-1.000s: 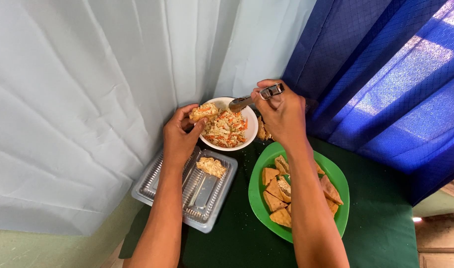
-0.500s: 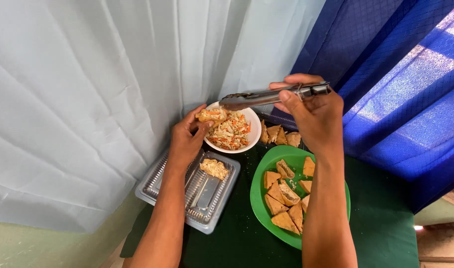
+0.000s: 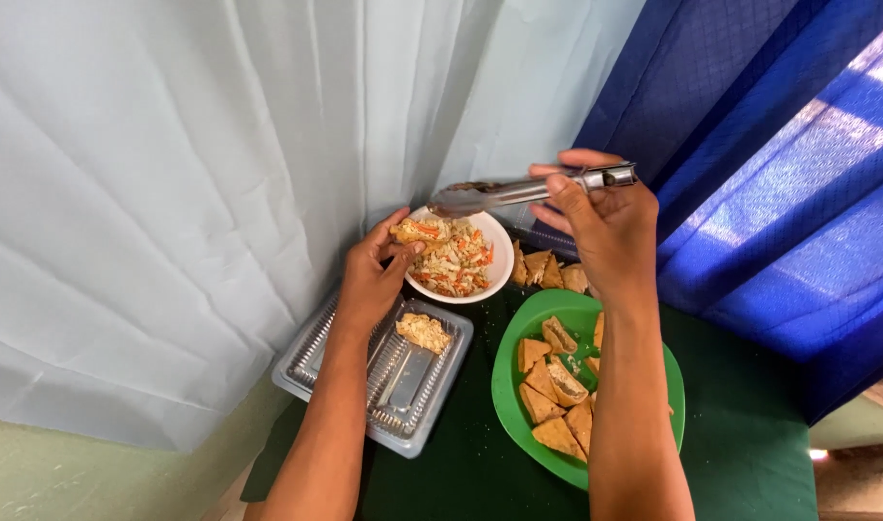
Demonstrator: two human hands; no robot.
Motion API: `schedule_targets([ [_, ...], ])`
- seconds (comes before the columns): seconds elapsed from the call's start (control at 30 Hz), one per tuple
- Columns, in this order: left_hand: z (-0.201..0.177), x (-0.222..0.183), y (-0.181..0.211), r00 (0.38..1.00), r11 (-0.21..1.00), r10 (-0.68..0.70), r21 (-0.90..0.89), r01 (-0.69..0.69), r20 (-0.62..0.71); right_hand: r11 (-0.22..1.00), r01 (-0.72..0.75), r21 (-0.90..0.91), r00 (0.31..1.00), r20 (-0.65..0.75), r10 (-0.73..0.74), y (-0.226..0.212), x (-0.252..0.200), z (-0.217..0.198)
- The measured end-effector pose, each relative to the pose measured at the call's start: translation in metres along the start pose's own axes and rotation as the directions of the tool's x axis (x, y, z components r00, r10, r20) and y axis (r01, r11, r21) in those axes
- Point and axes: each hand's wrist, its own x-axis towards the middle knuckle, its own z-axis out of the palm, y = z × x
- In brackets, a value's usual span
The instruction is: Filling fried tofu puffs with a vegetable mixture using metal tongs and placing them on a plate.
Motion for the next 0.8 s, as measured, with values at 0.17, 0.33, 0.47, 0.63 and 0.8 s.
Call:
schedule_targets([
  [0.17,0.001,0.005,-0.007,0.999,0.996,-0.016,-0.088,0.012,-0.039,0.941,-0.287,0.179,0.943,-0.122,0.310,0.026,0.011,0.006],
  [0.33,0.002,0.007,-0.012,0.997,0.990,-0.061,-0.131,0.055,-0.046,0.866,-0.399,0.301,0.880,-0.140,0.454,0.057,0.017,0.014],
  [0.47,0.004,0.006,-0.009,0.996,0.987,-0.079,-0.146,0.073,-0.034,0.862,-0.399,0.313,0.872,-0.161,0.462,0.076,0.020,0.013],
  [0.63,0.005,0.007,-0.015,0.996,0.983,-0.083,-0.166,0.078,-0.022,0.862,-0.388,0.326,0.869,-0.180,0.460,0.070,0.019,0.011],
  [0.8,0.002,0.011,-0.037,0.996,0.980,-0.088,-0.179,0.084,-0.011,0.858,-0.400,0.322,0.861,-0.190,0.472,0.066,0.018,0.006],
])
